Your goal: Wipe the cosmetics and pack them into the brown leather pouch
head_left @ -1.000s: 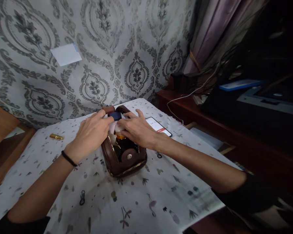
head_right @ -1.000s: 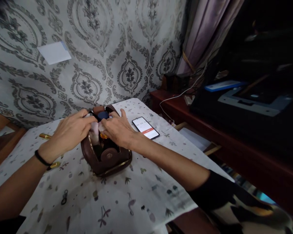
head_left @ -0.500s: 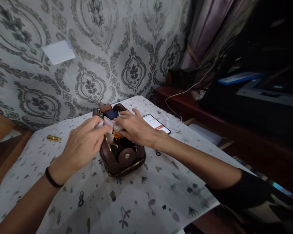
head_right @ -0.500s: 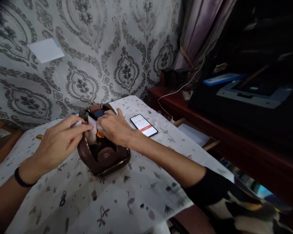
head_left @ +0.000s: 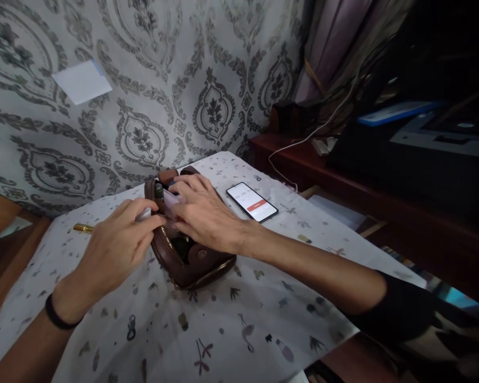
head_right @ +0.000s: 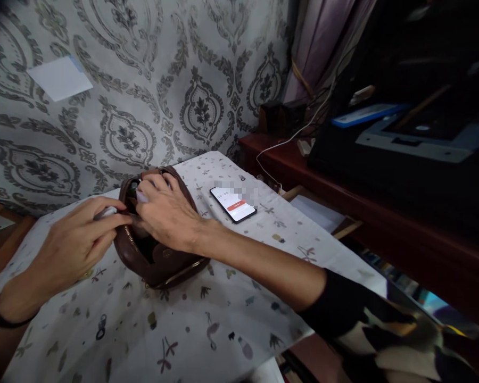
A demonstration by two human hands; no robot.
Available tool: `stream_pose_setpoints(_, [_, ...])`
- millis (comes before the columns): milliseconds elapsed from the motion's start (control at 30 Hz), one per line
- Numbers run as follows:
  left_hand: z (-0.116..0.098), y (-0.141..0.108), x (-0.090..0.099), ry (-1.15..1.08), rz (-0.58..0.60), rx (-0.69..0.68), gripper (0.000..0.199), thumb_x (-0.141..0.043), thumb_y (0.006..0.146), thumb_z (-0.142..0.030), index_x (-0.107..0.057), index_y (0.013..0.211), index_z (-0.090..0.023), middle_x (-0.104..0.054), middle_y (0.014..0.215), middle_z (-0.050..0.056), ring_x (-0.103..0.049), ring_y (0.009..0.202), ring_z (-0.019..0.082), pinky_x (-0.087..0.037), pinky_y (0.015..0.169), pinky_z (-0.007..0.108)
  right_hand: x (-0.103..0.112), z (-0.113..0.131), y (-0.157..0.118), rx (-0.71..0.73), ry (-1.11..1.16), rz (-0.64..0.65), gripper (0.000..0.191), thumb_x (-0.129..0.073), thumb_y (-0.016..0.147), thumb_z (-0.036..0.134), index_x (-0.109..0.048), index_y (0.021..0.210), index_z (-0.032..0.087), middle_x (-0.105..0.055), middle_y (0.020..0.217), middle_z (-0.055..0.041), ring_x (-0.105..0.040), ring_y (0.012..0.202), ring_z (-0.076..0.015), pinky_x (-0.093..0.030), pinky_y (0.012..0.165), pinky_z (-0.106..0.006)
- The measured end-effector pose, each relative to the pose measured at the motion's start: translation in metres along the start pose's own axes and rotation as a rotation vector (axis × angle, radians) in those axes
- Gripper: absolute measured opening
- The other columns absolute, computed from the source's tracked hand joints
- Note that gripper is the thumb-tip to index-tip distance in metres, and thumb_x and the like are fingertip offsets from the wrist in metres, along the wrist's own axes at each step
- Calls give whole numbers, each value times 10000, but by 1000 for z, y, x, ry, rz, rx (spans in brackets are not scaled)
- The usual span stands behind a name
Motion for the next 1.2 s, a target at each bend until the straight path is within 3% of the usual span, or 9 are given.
stream_pose_setpoints(167, [2,-4,1,-42,-17,7,351,-363,988,-194,-709,1007,-250,-640,1189,80,-624,1068,254,-511,841,368,-4,-3,7,-70,-69,-3,161,-591,954,166,-727,1015,104,-542,1313,-182,-345,1350,-341,-287,1131,-533])
stream_pose_setpoints(467, [2,-11,-2,-49,-100,-94,362,-389,983,-107,-672,1197,-177,-620,1229,122,-634,1040,235,-501,805,329,-2,-2,8,-83,-37,18,192,-546,961,127,-728,997,78,-596,1201,-190,-438,1250,-329,-367,1064,-502])
stream_pose_setpoints(600, [6,-26,-3,-121,-159,15,398,-393,981,-101,-598,1304,-209,-602,1264,104,-644,1036,202,-503,803,295,-1,-5,1,-93,28,-51,207,-562,975,201,-743,919,115,-614,1198,-181,-481,1213,-335,-416,1031,-515])
stream_pose_setpoints(733, [20,-57,-12,-203,-154,180,325,-406,1001,-181,-623,1239,-227,-624,1200,89,-660,960,193,-511,717,275,-3,-2,-16,-80,77,-102,237,-541,985,221,-738,888,132,-624,1195,-174,-501,1246,-333,-437,1049,-536])
stream_pose_setpoints(933, [42,-114,-45,-382,-43,415,315,-408,1009,-319,-675,1143,-220,-642,1162,82,-617,674,139,-456,528,257,-9,11,-33,-24,39,-12,298,-495,997,203,-725,816,145,-460,1525,-155,-244,1515,-366,-276,1203,-609])
stream_pose_setpoints(1000, [43,-127,-52,-414,-34,471,324,-410,1004,-347,-684,1121,-219,-646,1156,83,-630,701,153,-457,535,263,-9,16,-34,-29,13,17,299,-513,991,212,-719,785,146,-420,1567,-140,-206,1531,-371,-239,1213,-632])
stream_pose_setpoints(1100, [39,-138,-59,-455,-38,490,321,-413,996,-354,-694,1073,-218,-658,1131,90,-669,956,224,-509,661,281,-5,26,-33,-45,-24,-13,318,-497,997,215,-721,782,145,-470,1513,-160,-326,1459,-363,-317,1176,-618])
stream_pose_setpoints(1200, [34,-143,-66,-501,-43,460,312,-409,992,-319,-696,1049,-213,-668,1105,93,-659,1037,237,-525,790,315,-2,35,-30,-50,-32,-44,357,-419,1024,205,-719,846,131,-629,1213,-187,-546,1177,-306,-481,1026,-537])
Point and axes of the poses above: each hand's wrist, its own y-axis towards the middle knuckle, its own x-axis out of the back of the hand, z = x × y, the point moved 2 cm from there along y, towards the middle knuckle
